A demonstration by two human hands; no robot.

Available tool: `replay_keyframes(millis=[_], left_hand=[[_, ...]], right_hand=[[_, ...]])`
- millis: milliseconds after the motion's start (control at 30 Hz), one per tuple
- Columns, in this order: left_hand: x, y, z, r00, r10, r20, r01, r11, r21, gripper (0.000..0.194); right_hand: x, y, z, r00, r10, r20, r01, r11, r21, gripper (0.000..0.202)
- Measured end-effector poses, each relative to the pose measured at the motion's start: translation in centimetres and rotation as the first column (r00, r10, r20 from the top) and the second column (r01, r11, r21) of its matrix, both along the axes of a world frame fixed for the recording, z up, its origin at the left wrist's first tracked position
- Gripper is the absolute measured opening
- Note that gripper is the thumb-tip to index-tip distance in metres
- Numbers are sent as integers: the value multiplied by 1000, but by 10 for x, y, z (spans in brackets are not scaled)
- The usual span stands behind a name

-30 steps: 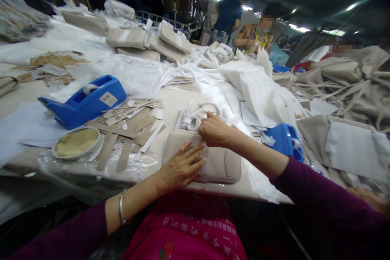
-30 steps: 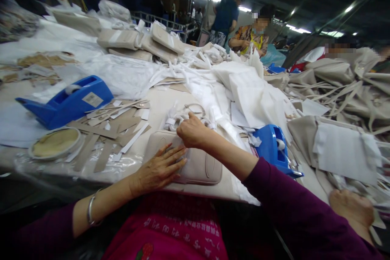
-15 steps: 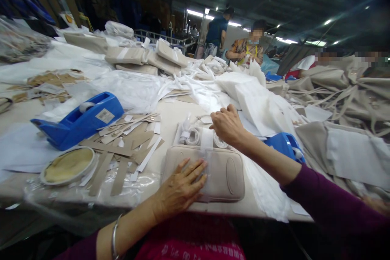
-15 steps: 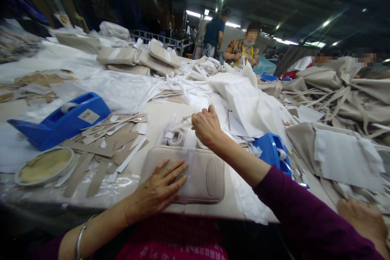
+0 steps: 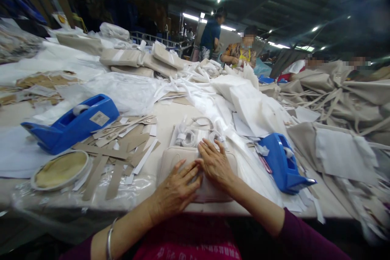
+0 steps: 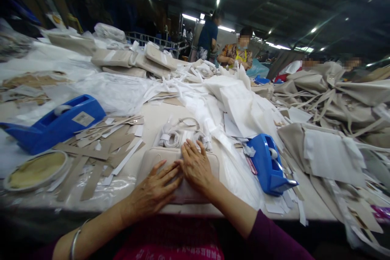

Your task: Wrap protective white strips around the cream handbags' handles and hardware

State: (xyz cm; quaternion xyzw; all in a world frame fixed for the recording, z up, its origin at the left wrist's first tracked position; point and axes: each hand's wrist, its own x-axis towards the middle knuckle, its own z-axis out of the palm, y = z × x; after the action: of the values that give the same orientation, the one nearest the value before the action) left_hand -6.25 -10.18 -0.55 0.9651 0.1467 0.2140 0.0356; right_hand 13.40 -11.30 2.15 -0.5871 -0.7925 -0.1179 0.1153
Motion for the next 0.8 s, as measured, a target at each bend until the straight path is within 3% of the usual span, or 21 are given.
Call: replay_keyframes(millis=[167, 267, 333, 367, 433, 467, 533, 600, 633, 733, 800], left_hand=[[-2, 0, -2, 1000, 3, -15, -3, 1000, -13, 42], [-3, -1, 1, 1000, 3, -30, -5, 998, -67, 48], [-2, -2, 5, 999, -7, -34, 3, 991, -132, 51], [-2, -2, 8, 1000, -9, -22, 5, 985, -173, 50], [-2, 1, 11, 997, 57, 59, -40, 966, -257, 47], [-2, 3, 11, 981, 148, 123, -106, 949, -298, 45], [-4, 13, 9, 877, 416, 240, -302, 867, -396, 46], [-7, 29, 5, 733, 635, 244, -438, 715, -545, 50], [-9, 37, 4, 693, 693, 200, -449, 631, -633, 52], [-12, 58, 6, 697, 713, 75, -351, 430, -832, 66], [-13, 60, 11, 705, 706, 69, -299, 385, -873, 68]], right_hand=[[17, 21, 14, 998, -57, 2, 57, 995, 77, 40], [34, 14, 21, 953, -208, -220, 248, 953, 172, 43], [46, 3, 22, 839, -288, -462, 385, 914, 130, 49], [51, -3, 21, 745, -323, -584, 425, 904, 41, 54], [58, -13, 16, 513, -416, -750, 403, 889, -217, 68], [59, -17, 13, 417, -466, -781, 359, 873, -330, 74], [60, -21, 5, 310, -519, -797, 293, 849, -439, 79], [60, -19, -1, 282, -498, -820, 285, 859, -424, 78], [60, -18, -3, 269, -479, -836, 279, 869, -408, 76], [59, -13, -1, 226, -451, -864, 220, 887, -405, 72], [58, -14, 3, 218, -456, -863, 193, 887, -420, 71]])
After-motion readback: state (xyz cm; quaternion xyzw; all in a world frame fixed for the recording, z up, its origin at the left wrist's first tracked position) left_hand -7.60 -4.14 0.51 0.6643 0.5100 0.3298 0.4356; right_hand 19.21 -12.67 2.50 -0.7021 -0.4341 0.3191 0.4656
